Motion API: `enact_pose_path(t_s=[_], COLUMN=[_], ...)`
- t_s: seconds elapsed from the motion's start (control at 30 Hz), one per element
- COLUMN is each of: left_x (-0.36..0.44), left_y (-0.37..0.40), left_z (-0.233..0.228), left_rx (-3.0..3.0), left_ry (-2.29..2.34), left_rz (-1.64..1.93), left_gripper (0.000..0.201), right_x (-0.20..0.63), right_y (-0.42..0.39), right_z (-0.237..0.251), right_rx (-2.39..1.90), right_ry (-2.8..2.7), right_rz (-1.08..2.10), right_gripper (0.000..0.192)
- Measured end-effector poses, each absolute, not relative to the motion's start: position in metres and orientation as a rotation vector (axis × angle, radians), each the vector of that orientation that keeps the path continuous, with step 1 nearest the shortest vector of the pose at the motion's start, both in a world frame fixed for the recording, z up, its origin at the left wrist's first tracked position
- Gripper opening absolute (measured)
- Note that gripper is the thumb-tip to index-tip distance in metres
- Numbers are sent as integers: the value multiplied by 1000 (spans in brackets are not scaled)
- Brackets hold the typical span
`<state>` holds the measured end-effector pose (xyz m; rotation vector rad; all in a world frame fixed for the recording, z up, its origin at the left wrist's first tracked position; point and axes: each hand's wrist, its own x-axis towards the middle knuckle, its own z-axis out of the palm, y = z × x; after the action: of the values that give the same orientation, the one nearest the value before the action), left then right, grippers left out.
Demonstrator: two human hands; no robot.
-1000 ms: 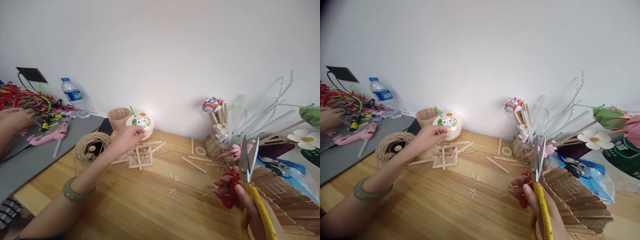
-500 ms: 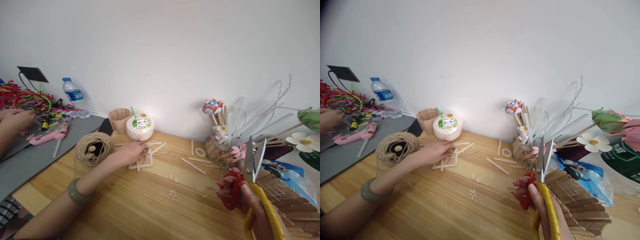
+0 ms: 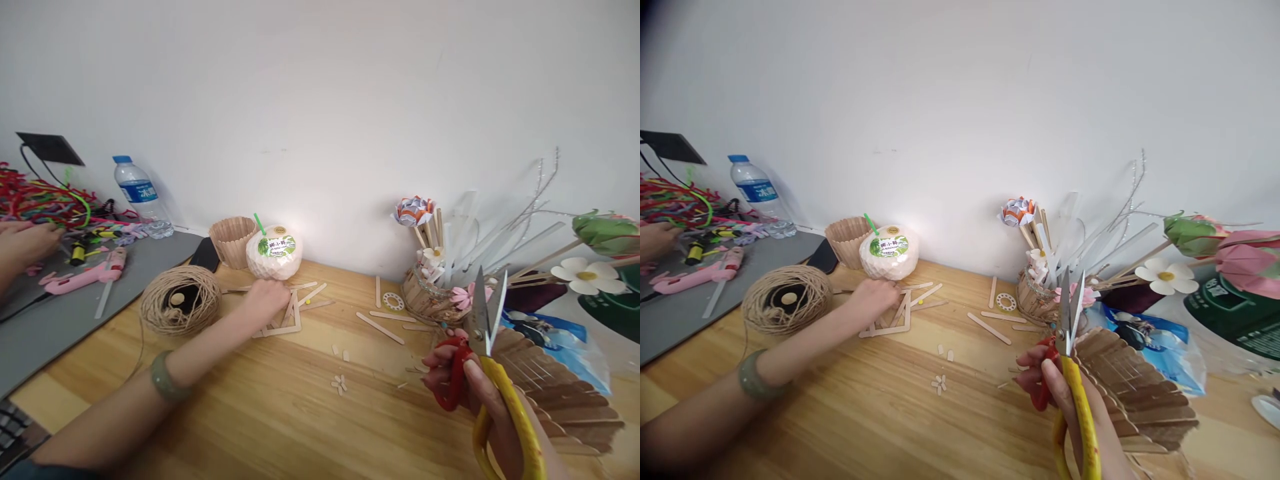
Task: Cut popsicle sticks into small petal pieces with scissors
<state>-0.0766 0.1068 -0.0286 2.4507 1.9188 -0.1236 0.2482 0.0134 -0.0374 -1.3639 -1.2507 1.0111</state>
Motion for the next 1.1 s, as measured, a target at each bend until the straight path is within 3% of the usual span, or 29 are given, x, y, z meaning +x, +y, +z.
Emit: enact_pose_path(t_s=[0.37,0.67,0.77,0.9,1.1], left_x=[-70,-65,-62,-57,-24], left_y=[114,107,107,101,93], left_z=[-37,-37,-35,-24,-6], left_rx=[2623,2652,2661,2708,2869], left_ry=[1924,1941,1949,1926,1555], left_rz=[-514,-633,-619,-517,-173], left_gripper=[32,30,29,11,22], right_x=[243,251,254,255,252], right_y=[12,8,7,6,-1], right_z=[-32,-29,-27,-18,3], right_rx=[-1345,-1279,-1246,-1153,-924], right_ry=[-1108,-1205,-1164,-1014,-1020], right_rz=[1093,1107,1091,1085,904], right_gripper=[43,34,31,33,28])
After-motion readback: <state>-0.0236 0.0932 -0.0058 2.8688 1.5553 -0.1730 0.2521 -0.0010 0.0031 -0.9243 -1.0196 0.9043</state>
